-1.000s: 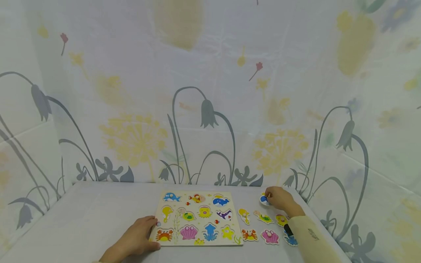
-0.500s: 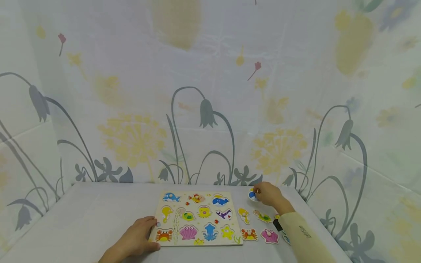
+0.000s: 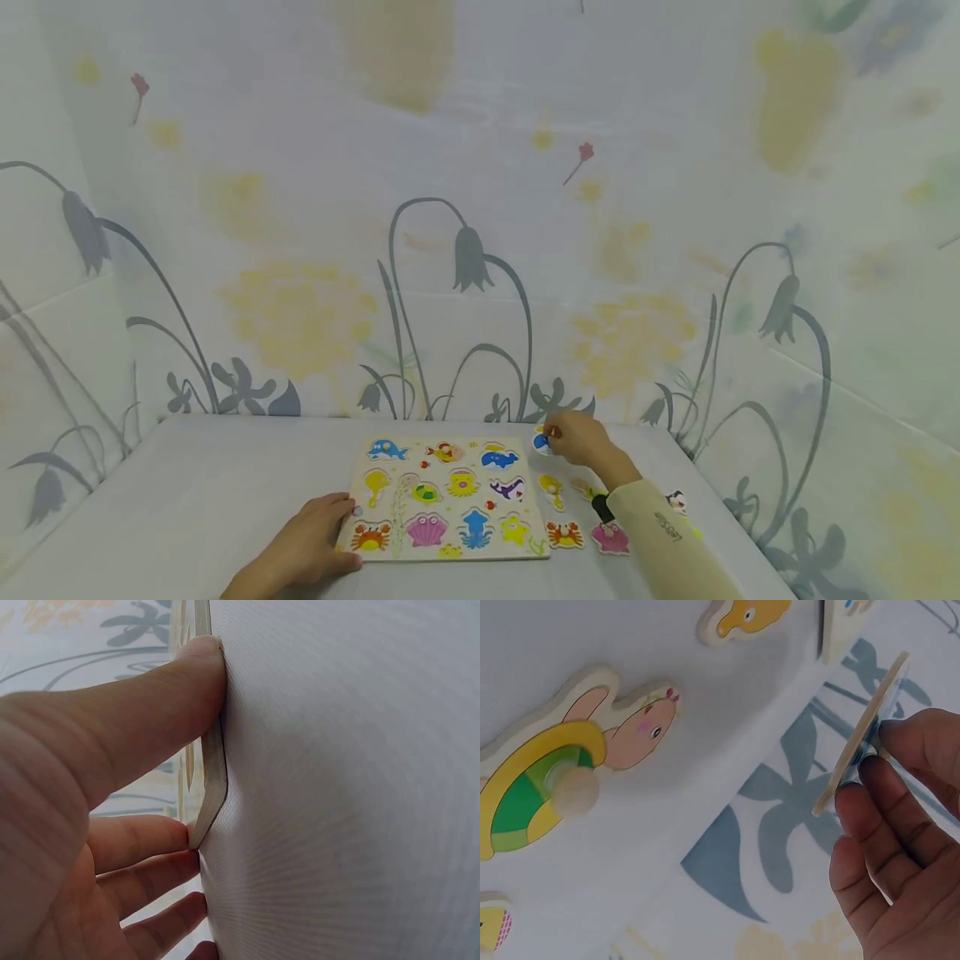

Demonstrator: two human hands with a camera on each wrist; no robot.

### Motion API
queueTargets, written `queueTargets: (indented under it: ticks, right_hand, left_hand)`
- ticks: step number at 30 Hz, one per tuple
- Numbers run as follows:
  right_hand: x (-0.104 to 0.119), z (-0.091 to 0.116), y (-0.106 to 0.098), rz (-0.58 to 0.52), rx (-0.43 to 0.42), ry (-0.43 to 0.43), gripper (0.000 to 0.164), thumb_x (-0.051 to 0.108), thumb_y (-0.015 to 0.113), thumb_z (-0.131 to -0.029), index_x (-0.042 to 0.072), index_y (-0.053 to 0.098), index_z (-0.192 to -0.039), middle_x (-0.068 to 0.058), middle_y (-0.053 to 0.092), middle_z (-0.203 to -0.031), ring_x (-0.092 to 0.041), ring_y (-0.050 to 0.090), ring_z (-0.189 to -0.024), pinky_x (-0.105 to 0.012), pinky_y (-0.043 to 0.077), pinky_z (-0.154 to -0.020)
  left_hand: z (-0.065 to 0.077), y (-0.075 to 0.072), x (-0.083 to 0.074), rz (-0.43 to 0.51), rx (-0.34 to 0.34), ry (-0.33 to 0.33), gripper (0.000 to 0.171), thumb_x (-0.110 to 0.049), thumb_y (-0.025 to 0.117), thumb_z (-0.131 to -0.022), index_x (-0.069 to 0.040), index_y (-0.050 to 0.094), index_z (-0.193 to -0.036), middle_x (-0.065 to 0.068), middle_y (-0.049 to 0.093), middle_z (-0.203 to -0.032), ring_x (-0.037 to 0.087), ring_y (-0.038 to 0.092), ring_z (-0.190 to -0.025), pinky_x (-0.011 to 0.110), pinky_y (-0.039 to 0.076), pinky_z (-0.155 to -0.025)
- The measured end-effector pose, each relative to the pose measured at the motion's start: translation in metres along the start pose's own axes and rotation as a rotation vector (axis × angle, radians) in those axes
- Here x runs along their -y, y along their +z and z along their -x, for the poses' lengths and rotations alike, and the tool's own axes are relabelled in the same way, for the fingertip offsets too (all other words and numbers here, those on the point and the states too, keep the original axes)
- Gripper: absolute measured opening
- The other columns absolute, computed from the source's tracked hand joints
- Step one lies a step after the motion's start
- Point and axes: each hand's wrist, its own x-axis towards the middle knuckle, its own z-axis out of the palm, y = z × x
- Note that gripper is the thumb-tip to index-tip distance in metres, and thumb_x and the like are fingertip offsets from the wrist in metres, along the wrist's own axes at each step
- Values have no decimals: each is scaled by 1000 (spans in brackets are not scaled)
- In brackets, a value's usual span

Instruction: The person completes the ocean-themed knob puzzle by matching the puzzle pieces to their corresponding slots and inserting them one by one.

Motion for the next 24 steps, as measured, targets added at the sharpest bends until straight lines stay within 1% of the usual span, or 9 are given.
queueTargets:
  ticks: [6,9,14,17,24]
  right_hand:
    - [14,-4,6,-14,-6,-81,9,12,64,-84,15,70,-90,4,58,-79,-13,49,-67,-30,47,-60]
    - [25,-7,8,-27,6,-107,11,12,64,-84,14,71,-91,5,60,-79,-13,49,-67,-29,47,-61]
    - [39,-12,14,-33,39,-151,12,11,65,-84,15,72,-93,6,61,-81,-12,49,-69,-29,46,-63]
    - [46,-14,17,-49,63,-160,11,12,65,-85,15,72,-93,6,60,-81,-13,50,-70,-30,46,-64]
    - [56,-18,27,-74,104,-136,12,14,64,-86,17,72,-94,8,60,-85,-12,51,-75,-31,47,-70]
  left_hand:
    - [1,-2,-4,-5,-4,-1,77,-36,87,-63,4,58,-123,23,51,-131,45,41,-125,59,33,-105]
    - [1,-2,-4,-8,-1,-4,77,-36,87,-63,4,58,-122,23,51,-131,45,41,-125,59,33,-105]
    - [1,-1,-3,-4,2,-5,77,-36,87,-63,4,59,-122,23,51,-130,44,42,-124,59,33,-105]
    - [1,-1,-3,-4,1,-5,77,-36,87,-63,4,59,-122,23,52,-130,44,42,-124,58,33,-105]
    - [1,-2,-4,-1,2,-11,77,-35,87,-63,4,59,-123,22,51,-131,43,42,-125,58,33,-105]
